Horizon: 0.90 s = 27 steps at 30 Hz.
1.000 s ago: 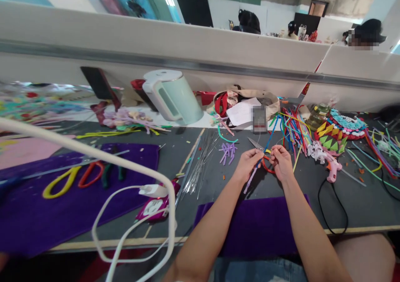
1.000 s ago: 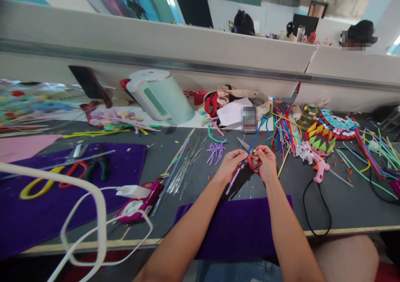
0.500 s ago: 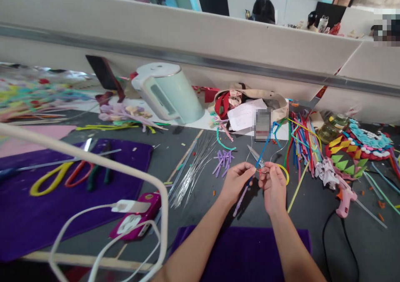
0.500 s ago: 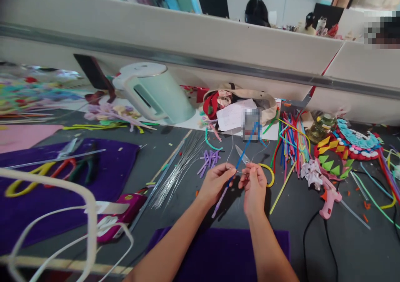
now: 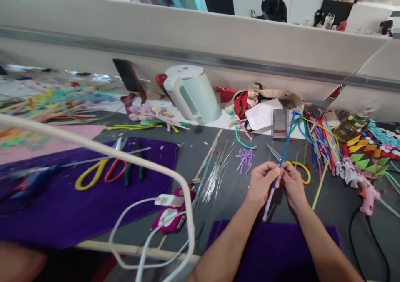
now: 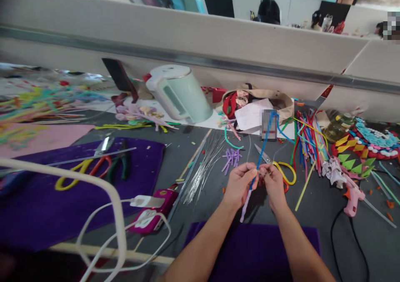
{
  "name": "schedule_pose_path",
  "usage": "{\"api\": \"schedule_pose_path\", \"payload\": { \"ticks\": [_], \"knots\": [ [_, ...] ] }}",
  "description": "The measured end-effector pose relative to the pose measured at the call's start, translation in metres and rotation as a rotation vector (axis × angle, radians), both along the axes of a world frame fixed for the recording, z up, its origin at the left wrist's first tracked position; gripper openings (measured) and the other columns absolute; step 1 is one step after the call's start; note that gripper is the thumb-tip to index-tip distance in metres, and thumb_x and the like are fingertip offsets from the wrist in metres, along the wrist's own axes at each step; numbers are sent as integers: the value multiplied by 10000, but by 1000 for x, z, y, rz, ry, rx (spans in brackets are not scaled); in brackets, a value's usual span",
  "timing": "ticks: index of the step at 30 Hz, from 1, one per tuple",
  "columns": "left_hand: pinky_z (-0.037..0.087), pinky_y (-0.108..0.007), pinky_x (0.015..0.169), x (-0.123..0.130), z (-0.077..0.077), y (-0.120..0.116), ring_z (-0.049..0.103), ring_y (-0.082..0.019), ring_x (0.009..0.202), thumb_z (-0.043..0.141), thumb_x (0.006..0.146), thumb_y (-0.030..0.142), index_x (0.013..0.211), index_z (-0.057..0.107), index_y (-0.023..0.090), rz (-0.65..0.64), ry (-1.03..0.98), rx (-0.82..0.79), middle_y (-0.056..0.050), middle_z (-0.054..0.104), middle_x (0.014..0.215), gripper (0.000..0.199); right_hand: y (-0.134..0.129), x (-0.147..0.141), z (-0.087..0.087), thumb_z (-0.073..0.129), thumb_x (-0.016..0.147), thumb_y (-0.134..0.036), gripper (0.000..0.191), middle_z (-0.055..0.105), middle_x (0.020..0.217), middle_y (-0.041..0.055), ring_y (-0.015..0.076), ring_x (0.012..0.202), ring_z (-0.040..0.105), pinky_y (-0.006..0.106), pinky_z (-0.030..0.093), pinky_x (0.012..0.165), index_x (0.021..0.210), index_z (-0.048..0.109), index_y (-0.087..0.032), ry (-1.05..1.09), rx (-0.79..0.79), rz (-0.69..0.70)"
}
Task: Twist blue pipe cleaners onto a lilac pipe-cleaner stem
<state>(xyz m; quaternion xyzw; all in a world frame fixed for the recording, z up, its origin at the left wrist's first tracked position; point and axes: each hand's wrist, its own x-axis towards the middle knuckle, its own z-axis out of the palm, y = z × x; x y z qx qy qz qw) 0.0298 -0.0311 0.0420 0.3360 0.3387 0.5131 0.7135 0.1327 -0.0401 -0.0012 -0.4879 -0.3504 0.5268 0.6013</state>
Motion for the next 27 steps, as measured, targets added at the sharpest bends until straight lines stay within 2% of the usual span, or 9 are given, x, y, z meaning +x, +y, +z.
{"api": "schedule_pose_path", "payload": {
  "ticks": [4,6,9,13,16,19,23,26,27],
  "knots": [
    [292,-196,371,-5,6,-8,427,-60,332,727,609,380,632,548,148,-67,-100,47,28,521,466,294,39,-17,7,624,706,-298,96,581,650,-10,140,602,508,254,397,561,708,649,-205,-426,140,195],
    [296,-200,373,-8,8,-10,433,-63,332,733,602,387,645,554,147,-82,-133,36,24,531,471,302,63,-29,10,605,729,-237,66,586,729,-8,142,673,524,262,396,621,755,665,-230,-731,253,249],
    [287,-198,372,-12,10,-11,434,-61,337,740,594,393,645,564,142,-117,-175,14,17,537,478,311,91,-47,4,557,777,-174,145,585,822,3,136,744,529,259,397,678,822,668,-255,-1017,406,360],
    [292,-194,369,-15,9,-10,439,-60,346,753,577,400,650,564,143,-183,-207,-20,14,541,485,328,107,-66,-13,547,786,-118,210,569,928,22,149,865,509,252,395,707,882,663,-265,-1263,561,512],
    [304,-191,360,-14,7,-9,438,-59,339,751,585,392,660,566,143,-199,-226,-27,18,543,495,319,109,-73,-20,558,774,-109,183,552,978,34,165,912,478,254,396,693,820,663,-251,-1389,592,587],
    [300,-188,357,-14,6,-8,439,-57,339,749,591,390,662,566,141,-194,-229,-18,20,541,501,317,106,-73,-17,542,782,-108,170,551,977,39,169,929,474,261,401,713,786,651,-237,-1360,593,556],
    [286,-181,363,-16,9,-5,437,-54,352,736,606,380,661,564,140,-113,-244,-9,25,529,488,301,92,-60,-2,540,790,-163,115,582,874,28,161,859,508,270,405,742,793,637,-225,-1109,558,409],
    [284,-176,372,-17,10,2,430,-50,363,713,635,354,634,546,141,13,-227,2,31,518,475,271,74,-41,9,554,767,-237,73,577,725,0,148,698,520,260,409,643,768,614,-196,-839,360,290],
    [281,-174,373,-17,9,4,426,-46,363,710,636,347,618,536,141,49,-208,-1,34,512,475,270,67,-34,11,553,761,-260,87,567,682,-12,139,642,511,252,401,600,767,603,-188,-713,273,205]
  ]
}}
